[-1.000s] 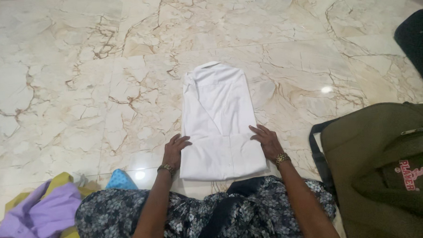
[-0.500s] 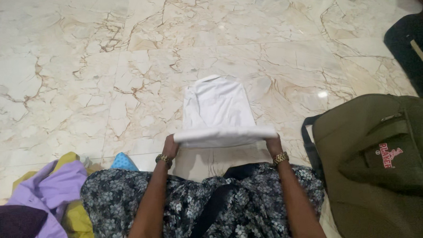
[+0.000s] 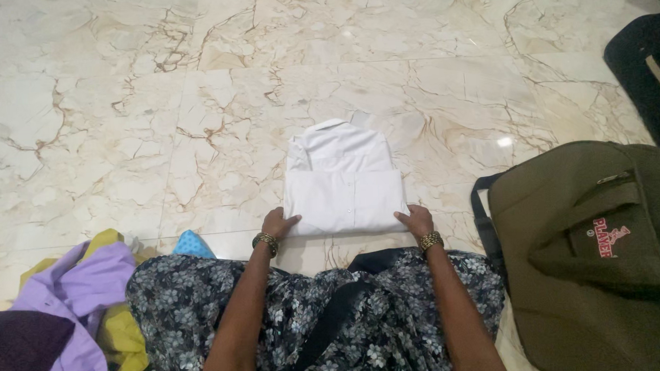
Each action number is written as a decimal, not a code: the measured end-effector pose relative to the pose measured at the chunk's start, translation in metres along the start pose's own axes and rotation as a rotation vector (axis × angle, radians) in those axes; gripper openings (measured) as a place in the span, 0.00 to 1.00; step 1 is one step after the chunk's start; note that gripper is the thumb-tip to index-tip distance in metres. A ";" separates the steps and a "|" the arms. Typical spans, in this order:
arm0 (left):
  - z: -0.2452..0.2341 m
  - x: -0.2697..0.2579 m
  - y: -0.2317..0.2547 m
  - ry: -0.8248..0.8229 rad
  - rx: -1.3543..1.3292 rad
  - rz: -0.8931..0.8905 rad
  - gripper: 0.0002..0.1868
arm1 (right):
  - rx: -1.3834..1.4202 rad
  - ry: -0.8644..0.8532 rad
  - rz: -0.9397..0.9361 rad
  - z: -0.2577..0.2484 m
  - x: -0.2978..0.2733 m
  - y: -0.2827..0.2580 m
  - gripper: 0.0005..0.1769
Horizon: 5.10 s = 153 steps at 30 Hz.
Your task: The person folds a white collared shirt by smoothing it, folding the sleeves inward, and folding the bottom half upward while sitting on a patterned floor near other laundry items.
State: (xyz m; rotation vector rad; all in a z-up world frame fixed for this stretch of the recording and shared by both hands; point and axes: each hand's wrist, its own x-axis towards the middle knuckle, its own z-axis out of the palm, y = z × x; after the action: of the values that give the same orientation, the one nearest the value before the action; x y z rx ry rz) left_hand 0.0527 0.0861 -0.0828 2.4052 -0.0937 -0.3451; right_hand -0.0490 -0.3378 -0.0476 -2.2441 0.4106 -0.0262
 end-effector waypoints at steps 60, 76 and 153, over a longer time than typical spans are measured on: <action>0.023 -0.079 0.127 0.331 0.330 0.524 0.33 | -0.619 0.066 -0.423 0.057 -0.043 -0.092 0.43; 0.008 -0.075 0.121 0.089 0.479 0.238 0.40 | -0.615 0.057 -0.306 0.073 -0.019 -0.059 0.38; 0.009 -0.054 0.011 0.311 0.166 0.193 0.11 | -0.348 0.237 -0.014 -0.012 -0.039 -0.021 0.16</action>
State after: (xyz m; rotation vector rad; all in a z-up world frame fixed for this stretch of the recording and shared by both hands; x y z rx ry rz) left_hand -0.0013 0.0809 -0.0701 2.5564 -0.2186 0.1318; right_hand -0.0824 -0.3227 -0.0193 -2.5980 0.5616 -0.2469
